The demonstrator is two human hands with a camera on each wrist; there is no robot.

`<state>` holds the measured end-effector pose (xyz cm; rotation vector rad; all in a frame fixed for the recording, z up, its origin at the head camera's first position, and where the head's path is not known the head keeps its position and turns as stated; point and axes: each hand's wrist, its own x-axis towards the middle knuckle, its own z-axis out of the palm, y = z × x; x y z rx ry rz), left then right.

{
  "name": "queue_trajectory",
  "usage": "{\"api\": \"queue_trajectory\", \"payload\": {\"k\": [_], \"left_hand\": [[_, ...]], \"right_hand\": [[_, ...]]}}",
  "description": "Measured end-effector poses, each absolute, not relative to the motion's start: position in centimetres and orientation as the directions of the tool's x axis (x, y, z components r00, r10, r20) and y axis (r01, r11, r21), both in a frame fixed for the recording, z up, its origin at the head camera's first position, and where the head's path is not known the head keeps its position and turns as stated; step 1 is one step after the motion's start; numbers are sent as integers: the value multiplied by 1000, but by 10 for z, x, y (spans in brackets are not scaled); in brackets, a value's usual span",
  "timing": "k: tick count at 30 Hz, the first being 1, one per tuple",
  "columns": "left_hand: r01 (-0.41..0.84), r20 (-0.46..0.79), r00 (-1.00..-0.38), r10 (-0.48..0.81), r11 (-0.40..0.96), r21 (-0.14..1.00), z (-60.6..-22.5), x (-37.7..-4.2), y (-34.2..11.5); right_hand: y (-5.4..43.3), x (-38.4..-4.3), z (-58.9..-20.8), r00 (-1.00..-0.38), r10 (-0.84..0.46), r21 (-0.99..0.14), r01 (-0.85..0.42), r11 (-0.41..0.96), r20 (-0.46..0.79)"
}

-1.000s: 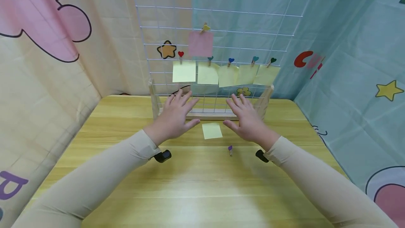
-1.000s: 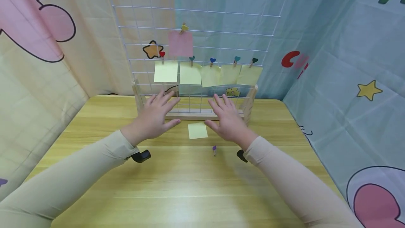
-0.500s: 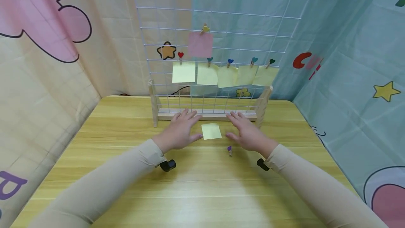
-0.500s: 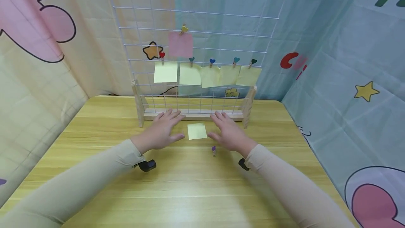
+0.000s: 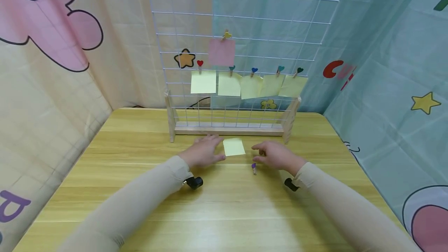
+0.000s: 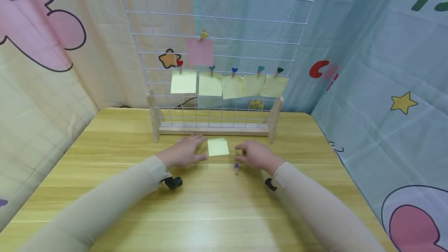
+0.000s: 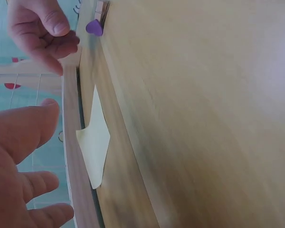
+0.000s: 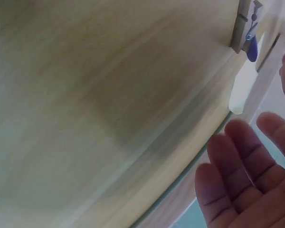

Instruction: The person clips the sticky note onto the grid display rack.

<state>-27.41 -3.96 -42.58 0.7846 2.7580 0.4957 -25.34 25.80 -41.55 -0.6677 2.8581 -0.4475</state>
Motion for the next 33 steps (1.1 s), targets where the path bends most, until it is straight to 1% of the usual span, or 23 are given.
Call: {"api": "queue_trajectory", "payload": {"k": [7,11,16,22,28,33], "left_hand": [[443,-164,-822,545,794,416,-436,-282,-31],[427,-182,-824,537,798,425,-441,-283,-30],[447,-190,-814,549,800,400,-444,-283,-29],[463,-210,-810,548,816,345,-444,-283,-27],[479,-194,-817,543,826,298,-448,-280,-26],[468,-187,-825,534,829,305,-446,-278,-25]], "right_hand": [[258,-260,-423,-881,-456,-355,-388,850,-129],[257,-261,-430,-886,-435,-373,-353,858,-162],[257,-264,-433,-892,-409,-424,-301,854,-191],[260,-269,-433,-875,-412,-492,-250,834,-255],[262,-272,-439,-865,-419,-501,-242,831,-277],[260,-275,-439,-863,-409,-505,-222,834,-295]]}}
